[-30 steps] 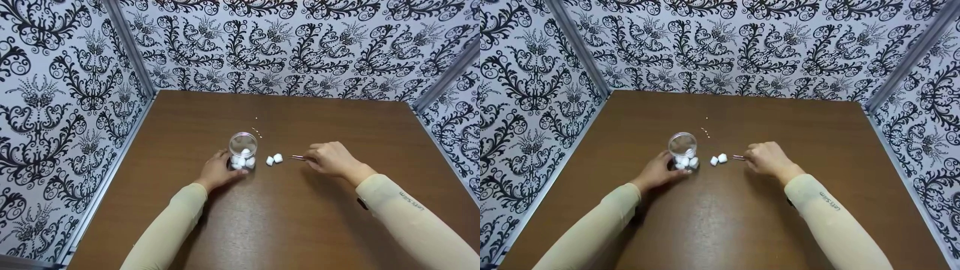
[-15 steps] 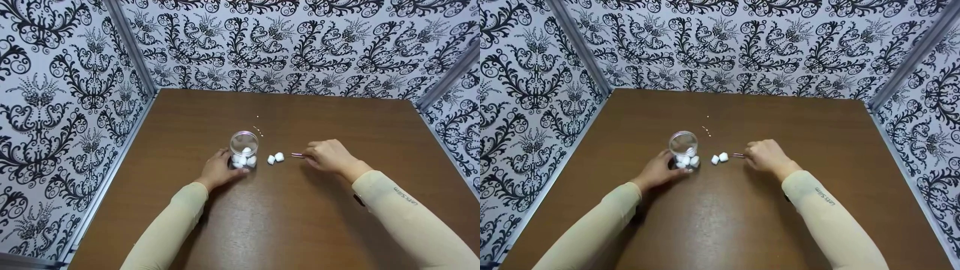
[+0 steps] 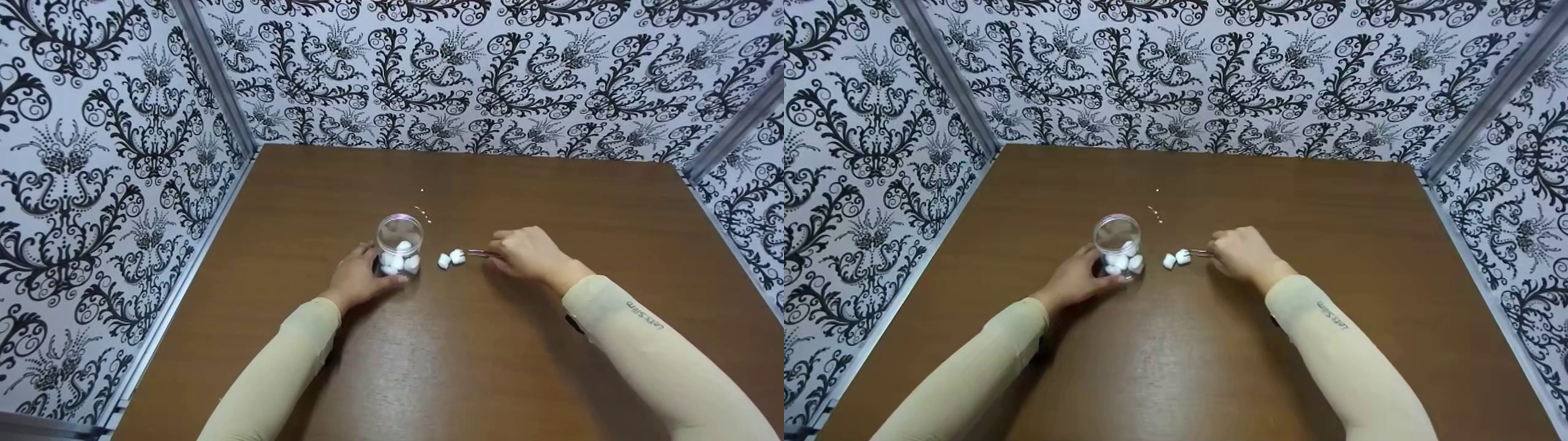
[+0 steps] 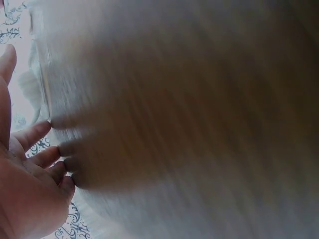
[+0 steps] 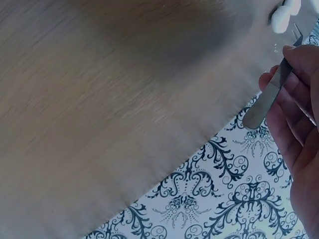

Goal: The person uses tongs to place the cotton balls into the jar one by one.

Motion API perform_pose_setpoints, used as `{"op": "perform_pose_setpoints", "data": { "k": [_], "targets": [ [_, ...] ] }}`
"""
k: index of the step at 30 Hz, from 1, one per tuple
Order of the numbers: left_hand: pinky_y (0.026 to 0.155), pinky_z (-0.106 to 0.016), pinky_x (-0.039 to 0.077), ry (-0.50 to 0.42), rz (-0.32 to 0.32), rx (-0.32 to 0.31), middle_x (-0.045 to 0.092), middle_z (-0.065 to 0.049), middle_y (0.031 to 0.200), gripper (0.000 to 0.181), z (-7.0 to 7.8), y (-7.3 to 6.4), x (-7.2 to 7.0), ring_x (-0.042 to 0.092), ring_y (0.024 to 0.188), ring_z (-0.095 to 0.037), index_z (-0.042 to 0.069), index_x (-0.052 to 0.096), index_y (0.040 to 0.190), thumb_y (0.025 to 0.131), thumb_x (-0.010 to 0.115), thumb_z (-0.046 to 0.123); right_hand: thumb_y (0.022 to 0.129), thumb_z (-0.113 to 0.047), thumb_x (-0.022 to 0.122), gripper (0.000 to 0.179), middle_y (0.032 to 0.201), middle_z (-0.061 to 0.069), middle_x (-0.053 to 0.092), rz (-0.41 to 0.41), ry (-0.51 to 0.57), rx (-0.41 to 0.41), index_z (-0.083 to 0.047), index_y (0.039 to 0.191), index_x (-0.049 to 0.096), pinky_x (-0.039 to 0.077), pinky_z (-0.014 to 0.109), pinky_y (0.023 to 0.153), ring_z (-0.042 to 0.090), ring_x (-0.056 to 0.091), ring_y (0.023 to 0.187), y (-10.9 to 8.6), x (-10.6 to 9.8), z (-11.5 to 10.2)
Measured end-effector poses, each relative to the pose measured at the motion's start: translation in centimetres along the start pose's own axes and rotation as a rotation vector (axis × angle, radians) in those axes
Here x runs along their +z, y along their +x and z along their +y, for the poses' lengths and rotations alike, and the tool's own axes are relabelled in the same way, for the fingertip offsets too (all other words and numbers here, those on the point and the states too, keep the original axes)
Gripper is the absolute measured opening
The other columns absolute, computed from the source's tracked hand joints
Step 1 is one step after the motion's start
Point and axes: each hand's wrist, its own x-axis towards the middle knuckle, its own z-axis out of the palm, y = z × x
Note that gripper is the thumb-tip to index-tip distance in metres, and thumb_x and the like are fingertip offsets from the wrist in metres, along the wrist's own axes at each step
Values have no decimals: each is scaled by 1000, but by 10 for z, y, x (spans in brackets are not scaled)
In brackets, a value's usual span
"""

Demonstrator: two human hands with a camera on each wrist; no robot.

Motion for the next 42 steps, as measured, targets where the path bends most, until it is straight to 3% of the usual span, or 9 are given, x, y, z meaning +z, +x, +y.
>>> {"op": "perform_pose_setpoints", "data": {
  "k": [23,42],
  "targets": [
    [111,-52,30,13,5,3,42,-15,152,93,1,0,-1,34,142,-34,13,50,146,77,71,70,79,-17,79,12,68,-2,52,-98,-36,11,-12,74,70,44,41,44,18,49,49,8,10,0],
    [112,-53,29,-13,-18,-3,40,-15,153,91,2,-1,-2,32,143,-34,11,49,147,79,72,66,77,-16,78,10,69,-2,54,-35,-36,20,-13,74,70,43,44,42,21,52,48,7,2,0]
  ]
}}
